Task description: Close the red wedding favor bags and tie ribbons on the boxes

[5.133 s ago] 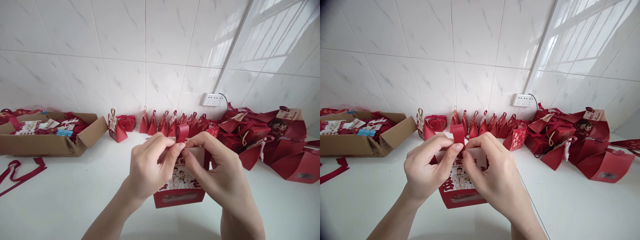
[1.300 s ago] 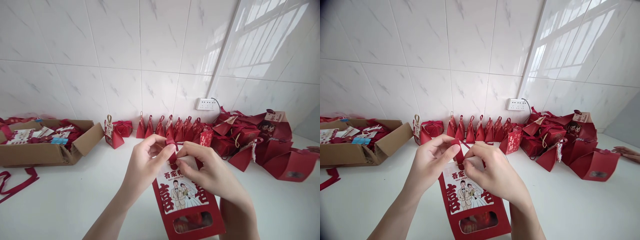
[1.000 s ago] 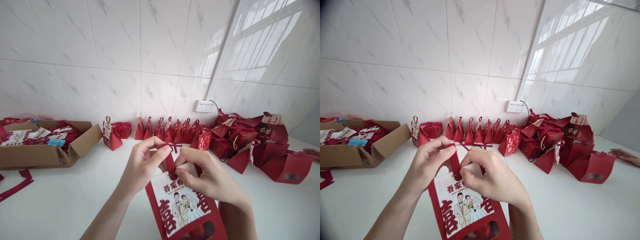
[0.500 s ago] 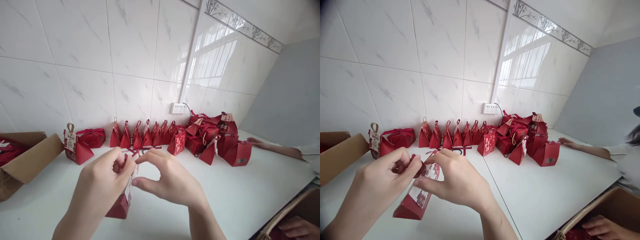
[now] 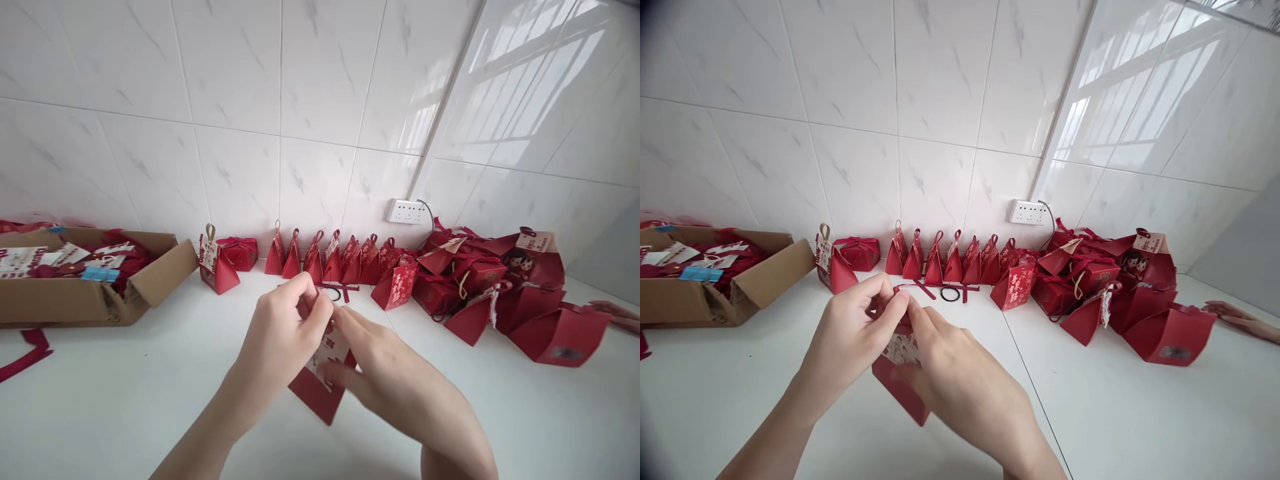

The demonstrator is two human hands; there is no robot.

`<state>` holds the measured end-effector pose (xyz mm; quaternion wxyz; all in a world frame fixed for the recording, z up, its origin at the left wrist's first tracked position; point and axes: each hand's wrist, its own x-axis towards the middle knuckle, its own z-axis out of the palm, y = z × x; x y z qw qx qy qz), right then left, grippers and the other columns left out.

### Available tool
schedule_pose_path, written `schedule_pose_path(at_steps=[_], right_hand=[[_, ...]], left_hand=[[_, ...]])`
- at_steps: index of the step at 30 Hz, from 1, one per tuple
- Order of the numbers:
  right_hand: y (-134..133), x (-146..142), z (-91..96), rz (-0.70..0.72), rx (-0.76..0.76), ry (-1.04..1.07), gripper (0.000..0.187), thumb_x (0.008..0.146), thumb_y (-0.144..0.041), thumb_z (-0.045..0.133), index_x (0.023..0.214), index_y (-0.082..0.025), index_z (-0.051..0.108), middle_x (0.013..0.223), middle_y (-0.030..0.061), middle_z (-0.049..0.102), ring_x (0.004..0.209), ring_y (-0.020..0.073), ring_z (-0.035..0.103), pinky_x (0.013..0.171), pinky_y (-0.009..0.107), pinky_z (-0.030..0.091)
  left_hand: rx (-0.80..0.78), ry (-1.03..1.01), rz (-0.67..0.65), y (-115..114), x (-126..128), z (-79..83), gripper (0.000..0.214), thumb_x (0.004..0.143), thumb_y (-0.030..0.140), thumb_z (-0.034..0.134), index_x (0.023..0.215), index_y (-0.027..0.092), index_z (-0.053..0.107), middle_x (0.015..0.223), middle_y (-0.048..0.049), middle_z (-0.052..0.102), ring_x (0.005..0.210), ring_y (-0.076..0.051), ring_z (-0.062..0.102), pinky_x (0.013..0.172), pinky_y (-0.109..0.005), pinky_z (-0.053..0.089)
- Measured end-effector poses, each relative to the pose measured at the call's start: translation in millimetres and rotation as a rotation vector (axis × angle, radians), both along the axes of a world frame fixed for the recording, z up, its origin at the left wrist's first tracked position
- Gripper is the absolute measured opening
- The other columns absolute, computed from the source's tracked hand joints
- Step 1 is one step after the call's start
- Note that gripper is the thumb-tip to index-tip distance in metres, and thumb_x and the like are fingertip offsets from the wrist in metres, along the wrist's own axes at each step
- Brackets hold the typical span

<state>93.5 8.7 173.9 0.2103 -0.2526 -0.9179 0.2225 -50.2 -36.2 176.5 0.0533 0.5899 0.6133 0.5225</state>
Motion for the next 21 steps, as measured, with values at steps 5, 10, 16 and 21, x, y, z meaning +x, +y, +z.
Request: schedule_pose_path(at_steps=[5,10,16,21], right_hand=[[11,-1,2.9,-0.025,0.050,0.072,0.028,0.089,-0.006,0.038,0.095,-0.021,0.061,0.080,-0.0003,0.063,0.064,0.0125,0.054,0.056,0.024,0.041],[14,8,10.3,-0.022,0.061,0.123,0.028,0.088,-0.009,0.043,0.098,-0.023,0.065,0.079,-0.0009,0.067,0.065,0.0125,0.058,0.057,0.023,0.044],[18,9,10.0,-0.118,0.060,0.215,0.027,0.089,-0.011,0.045,0.100,-0.023,0.067,0.083,0.0005,0.069,0.075,0.0155,0.065,0.060,0.024,0.048],[18,6,11.3,-0.091,0.086,0.210,0.025,0.091,-0.013,0.046,0.099,-0.023,0.067,0.082,0.0008,0.066,0.077,0.0152,0.062,0.064,0.025,0.047]], left_hand=[[0.067,-0.096,-0.015,-1,-12,3.0,0.029,0.082,0.034,0.060,0.062,0.019,0.045,0.056,0.0050,0.048,0.050,-0.007,0.048,0.046,-0.017,0.041],[0.044,-0.256,-0.177,5,-40,6.7,0.034,0.070,0.042,0.074,0.094,0.021,0.061,0.085,-0.0019,0.062,0.081,-0.015,0.062,0.071,-0.023,0.053],[-0.272,-0.154,-0.387,9,-43,7.0,0.027,0.077,0.043,0.066,0.092,0.020,0.066,0.091,-0.0055,0.067,0.080,-0.018,0.063,0.068,-0.028,0.053],[-0.179,-0.100,-0.295,12,-28,4.5,0.027,0.086,0.041,0.054,0.071,0.020,0.057,0.063,0.0027,0.056,0.052,-0.009,0.049,0.046,-0.019,0.039]])
